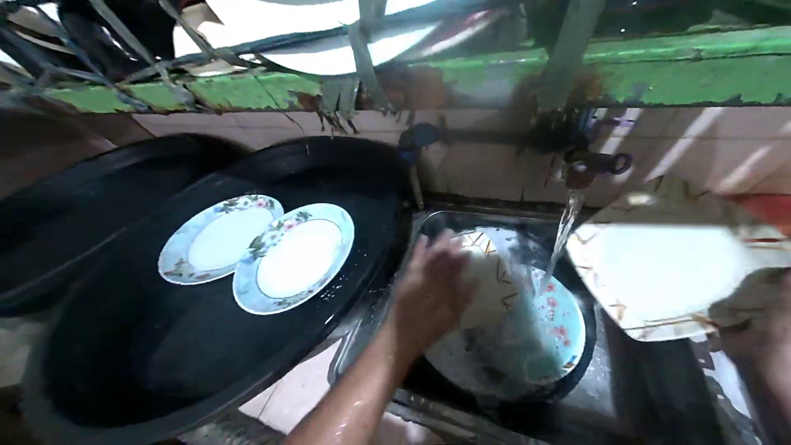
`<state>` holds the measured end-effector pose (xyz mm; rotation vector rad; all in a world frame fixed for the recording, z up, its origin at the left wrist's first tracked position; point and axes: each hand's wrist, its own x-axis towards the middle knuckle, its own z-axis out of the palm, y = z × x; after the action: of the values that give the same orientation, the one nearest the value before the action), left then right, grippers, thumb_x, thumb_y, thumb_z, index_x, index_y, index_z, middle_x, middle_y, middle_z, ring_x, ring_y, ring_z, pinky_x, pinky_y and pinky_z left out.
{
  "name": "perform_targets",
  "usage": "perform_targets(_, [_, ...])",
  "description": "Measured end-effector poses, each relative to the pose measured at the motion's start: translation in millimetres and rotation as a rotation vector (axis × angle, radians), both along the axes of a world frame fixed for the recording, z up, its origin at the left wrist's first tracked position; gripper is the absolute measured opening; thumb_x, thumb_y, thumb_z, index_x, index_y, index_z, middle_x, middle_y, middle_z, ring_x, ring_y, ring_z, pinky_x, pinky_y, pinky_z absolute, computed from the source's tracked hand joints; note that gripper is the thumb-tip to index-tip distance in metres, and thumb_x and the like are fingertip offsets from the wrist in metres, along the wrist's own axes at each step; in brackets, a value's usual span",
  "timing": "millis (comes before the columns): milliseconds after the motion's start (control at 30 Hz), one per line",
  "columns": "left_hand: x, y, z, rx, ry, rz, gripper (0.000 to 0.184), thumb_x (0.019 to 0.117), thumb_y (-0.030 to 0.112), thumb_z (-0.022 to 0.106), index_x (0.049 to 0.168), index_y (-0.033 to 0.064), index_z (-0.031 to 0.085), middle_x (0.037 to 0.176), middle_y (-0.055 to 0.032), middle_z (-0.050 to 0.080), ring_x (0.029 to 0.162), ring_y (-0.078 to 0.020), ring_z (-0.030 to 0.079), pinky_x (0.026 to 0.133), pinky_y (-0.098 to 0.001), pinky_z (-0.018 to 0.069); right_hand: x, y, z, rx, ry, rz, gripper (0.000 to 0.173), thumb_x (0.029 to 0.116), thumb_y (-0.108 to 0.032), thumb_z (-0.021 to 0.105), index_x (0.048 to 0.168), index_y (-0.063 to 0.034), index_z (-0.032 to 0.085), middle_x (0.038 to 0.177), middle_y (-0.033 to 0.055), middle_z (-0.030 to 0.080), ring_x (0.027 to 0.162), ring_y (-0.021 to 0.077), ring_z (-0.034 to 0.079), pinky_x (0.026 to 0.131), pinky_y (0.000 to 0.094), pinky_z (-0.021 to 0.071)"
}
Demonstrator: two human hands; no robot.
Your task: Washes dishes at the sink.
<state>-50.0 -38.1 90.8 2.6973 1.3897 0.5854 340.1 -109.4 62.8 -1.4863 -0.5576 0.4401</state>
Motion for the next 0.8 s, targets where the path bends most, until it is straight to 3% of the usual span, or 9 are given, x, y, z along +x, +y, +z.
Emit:
perform_targets(100, [58.3, 9.2, -45.9, -0.354, 0.171, -0.13, 0.071, 0.1042, 0.059, 0.041, 0.156, 0.0104, 0.043, 0.166, -0.0091, 0.032, 0.157, -0.025, 0.02, 0.126, -0.0614, 0.0078, -32.5, 10.1, -27.2, -0.167, 0.237, 0.092, 0.044, 0.111, -0.042, 0.033, 0.13, -0.0092, 0.055, 0.097, 0.0012, 0.063, 0.084, 0.0087, 0.064, 0.073, 0.0358, 0.0575])
perform_targets(233, [85.1, 38.0, -85.4, -0.314, 0.18, -0.039, 0.076, 0.1049, 0.058, 0.041, 0.157, 0.0028, 0.037, 0.167, -0.0173, 0.027, 0.157, -0.0328, 0.017, 0.124, -0.0637, 0.0096, -74.6, 16.6, -48.9, -0.293, 0.316, 0.174, 0.053, 0.1115, -0.044, 0.032, 0.128, -0.0023, 0.06, 0.099, 0.0093, 0.068, 0.087, 0.0155, 0.067, 0.074, 0.0412, 0.0589])
perform_targets(367, [137.8, 43.1, -101.4, -0.263, -0.026, 0.057, 0.076, 0.1031, 0.058, 0.044, 0.155, 0.0026, 0.041, 0.166, -0.0176, 0.029, 0.156, -0.033, 0.019, 0.125, -0.0594, 0.0111, -109.2, 28.4, -45.8, -0.277, 0.361, 0.286, 0.054, 0.1114, -0.045, 0.033, 0.134, -0.0032, 0.059, 0.108, 0.0107, 0.07, 0.096, 0.0164, 0.069, 0.083, 0.0415, 0.0592])
perform_targets(467, [182.0, 9.8, -97.0, -0.259, -0.202, -0.131, 0.053, 0.1032, 0.038, 0.053, 0.142, 0.0036, 0.057, 0.153, -0.0169, 0.05, 0.147, -0.0309, 0.039, 0.121, -0.0527, 0.0303, -113.2, 39.8, -48.6, -0.168, 0.381, 0.31, 0.05, 0.1121, -0.043, 0.03, 0.117, -0.0056, 0.064, 0.086, 0.0036, 0.069, 0.076, 0.0102, 0.068, 0.068, 0.0322, 0.0598])
perform_targets(500, [183.2, 2.1, -97.1, -0.268, -0.185, -0.266, 0.049, 0.1043, 0.033, 0.05, 0.144, 0.0059, 0.057, 0.153, -0.013, 0.051, 0.149, -0.0275, 0.038, 0.123, -0.0516, 0.0283, -105.1, 40.8, -51.9, -0.147, 0.358, 0.292, 0.05, 0.1123, -0.043, 0.029, 0.113, -0.0064, 0.063, 0.079, 0.0013, 0.067, 0.067, 0.0079, 0.065, 0.06, 0.0295, 0.0579])
perform_targets(567, [167.8, 2.9, -94.0, -0.259, -0.06, -0.408, 0.049, 0.106, 0.038, 0.048, 0.148, 0.0132, 0.055, 0.156, -0.0048, 0.05, 0.15, -0.0217, 0.038, 0.123, -0.053, 0.0261, -80.0, 34.3, -50.6, -0.211, 0.261, 0.255, 0.053, 0.1121, -0.044, 0.029, 0.122, -0.0028, 0.061, 0.088, 0.0043, 0.066, 0.077, 0.0096, 0.065, 0.069, 0.0336, 0.0581])
perform_targets(633, [146.6, 21.0, -94.2, -0.3, -0.024, -0.23, 0.059, 0.1045, 0.049, 0.049, 0.15, 0.0121, 0.052, 0.159, -0.0077, 0.044, 0.151, -0.0243, 0.033, 0.125, -0.0509, 0.0228, -70.0, 28.2, -40.7, -0.337, 0.174, 0.221, 0.059, 0.1114, -0.048, 0.028, 0.129, -0.0007, 0.06, 0.097, 0.0074, 0.064, 0.085, 0.0106, 0.061, 0.076, 0.0354, 0.0539])
perform_targets(733, [155.6, 39.5, -101.9, -0.231, -0.074, -0.008, 0.078, 0.1023, 0.06, 0.045, 0.155, 0.0031, 0.04, 0.167, -0.0164, 0.027, 0.157, -0.0315, 0.018, 0.127, -0.0553, 0.0122, -87.3, 28.2, -38.0, -0.329, 0.235, 0.284, 0.059, 0.1109, -0.049, 0.03, 0.13, -0.0031, 0.062, 0.106, 0.0103, 0.07, 0.095, 0.0147, 0.069, 0.083, 0.0404, 0.0591])
perform_targets(800, [180.8, 24.8, -93.9, -0.228, -0.182, -0.112, 0.063, 0.1026, 0.046, 0.054, 0.149, 0.0036, 0.05, 0.162, -0.0149, 0.039, 0.155, -0.0303, 0.025, 0.127, -0.0511, 0.0176, -101.1, 37.3, -45.3, -0.207, 0.34, 0.337, 0.054, 0.1118, -0.045, 0.03, 0.123, -0.0052, 0.064, 0.096, 0.0068, 0.071, 0.086, 0.0127, 0.07, 0.076, 0.0361, 0.0606])
